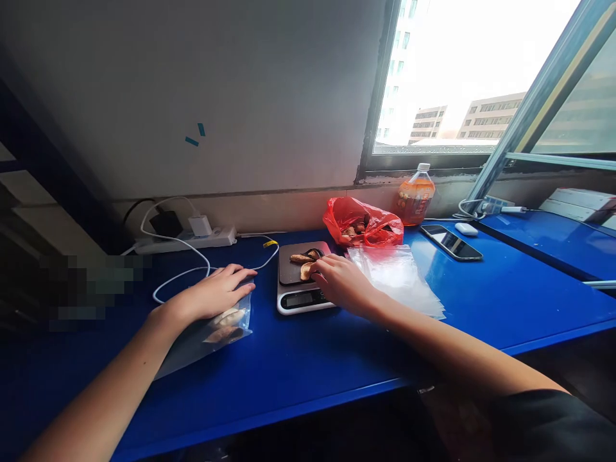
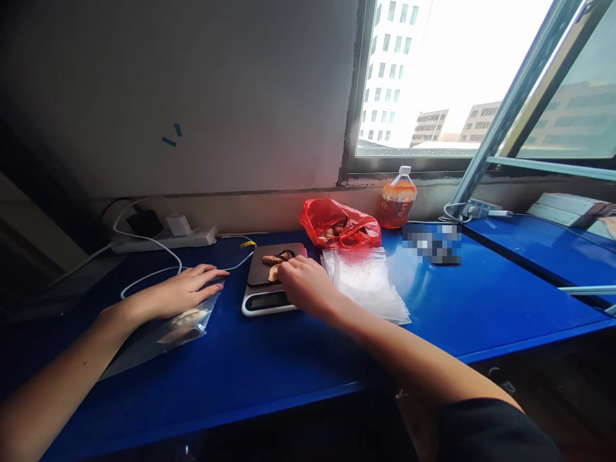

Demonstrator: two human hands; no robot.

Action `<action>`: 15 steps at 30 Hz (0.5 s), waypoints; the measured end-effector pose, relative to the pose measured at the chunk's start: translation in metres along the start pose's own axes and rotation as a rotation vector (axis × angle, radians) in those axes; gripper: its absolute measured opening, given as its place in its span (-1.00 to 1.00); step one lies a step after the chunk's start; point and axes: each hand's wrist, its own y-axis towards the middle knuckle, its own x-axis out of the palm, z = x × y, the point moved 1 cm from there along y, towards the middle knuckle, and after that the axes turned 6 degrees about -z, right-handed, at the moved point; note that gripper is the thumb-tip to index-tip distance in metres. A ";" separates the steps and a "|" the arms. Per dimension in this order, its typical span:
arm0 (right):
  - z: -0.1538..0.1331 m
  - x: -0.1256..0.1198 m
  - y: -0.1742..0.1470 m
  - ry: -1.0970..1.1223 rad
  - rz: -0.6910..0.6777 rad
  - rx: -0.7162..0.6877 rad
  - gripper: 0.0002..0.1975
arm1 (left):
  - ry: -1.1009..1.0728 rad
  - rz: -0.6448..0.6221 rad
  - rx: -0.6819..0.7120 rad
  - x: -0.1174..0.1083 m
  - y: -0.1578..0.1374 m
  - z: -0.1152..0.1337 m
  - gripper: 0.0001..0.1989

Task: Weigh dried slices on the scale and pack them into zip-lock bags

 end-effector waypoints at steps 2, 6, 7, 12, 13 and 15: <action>0.002 0.004 0.002 -0.009 0.027 0.009 -0.79 | -0.009 0.019 0.003 0.001 0.000 -0.002 -0.35; -0.001 0.007 0.003 -0.033 0.025 0.045 -0.82 | -0.024 0.056 0.010 0.002 0.000 -0.004 -0.37; -0.002 0.005 0.003 -0.031 0.037 0.044 -0.84 | -0.026 0.058 0.014 0.002 0.000 -0.004 -0.37; 0.021 -0.029 0.012 -0.036 0.212 -0.023 -0.80 | -0.026 0.035 0.012 0.001 -0.002 -0.001 -0.38; 0.035 -0.039 0.018 -0.079 0.216 0.013 -0.77 | -0.026 0.032 0.008 0.000 -0.002 0.001 -0.38; 0.068 -0.057 0.030 -0.173 0.104 0.158 -0.73 | -0.023 0.023 0.001 0.000 -0.003 0.003 -0.38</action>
